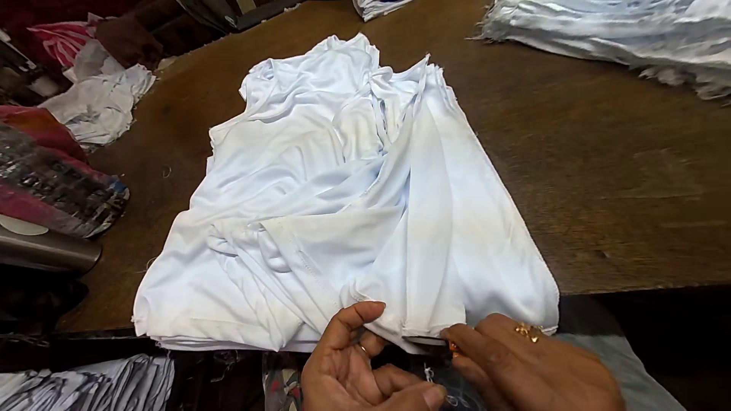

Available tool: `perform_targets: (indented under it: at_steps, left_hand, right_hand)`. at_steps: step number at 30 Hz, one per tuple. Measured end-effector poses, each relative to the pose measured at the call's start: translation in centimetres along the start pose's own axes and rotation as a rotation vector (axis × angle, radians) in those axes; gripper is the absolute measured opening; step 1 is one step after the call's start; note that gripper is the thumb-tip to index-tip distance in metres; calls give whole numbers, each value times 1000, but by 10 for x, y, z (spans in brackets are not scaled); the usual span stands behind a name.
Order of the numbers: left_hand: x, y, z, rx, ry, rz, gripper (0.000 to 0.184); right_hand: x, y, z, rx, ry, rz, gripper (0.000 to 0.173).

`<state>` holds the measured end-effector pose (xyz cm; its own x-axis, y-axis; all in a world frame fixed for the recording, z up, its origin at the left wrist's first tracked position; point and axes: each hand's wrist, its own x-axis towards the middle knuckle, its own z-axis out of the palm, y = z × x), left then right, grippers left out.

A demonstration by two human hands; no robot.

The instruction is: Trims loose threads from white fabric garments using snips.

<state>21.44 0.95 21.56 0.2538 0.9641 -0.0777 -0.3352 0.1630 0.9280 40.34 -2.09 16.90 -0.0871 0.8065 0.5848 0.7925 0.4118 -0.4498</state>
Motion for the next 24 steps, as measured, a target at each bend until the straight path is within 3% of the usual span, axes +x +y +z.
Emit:
perform_targets:
  at_steps: [6,9,12,14,16,19,21,24]
  left_hand:
    - [2,2,-10,206,-57,139,85]
    - [2,6,-15,207,-124,103,98]
    - [-1,10,-16,282,-183,103,100]
    - [-2,11,-15,395,-167,161,87]
    - [0,8,-14,650,-74,299,61]
    - [15,5,-22,1054,17,578,22]
    - [27,8,-28,1168,-18,633,17]
    - [39,16,-29,1102,-176,521,24]
  right_hand:
    - [-17,24,-14,430,33,278,42]
    - [-22,18,-14,323,-36,253,50]
    - [-19,9,2,148,-29,193,41]
    - [-17,12,10,160,2,151,26]
    - [-13,18,11,278,26,133,21]
    - [-5,20,0,645,-5,280,17]
    - [-1,16,-11,806,-39,462,15]
    - [3,13,-18,946,-44,679,15]
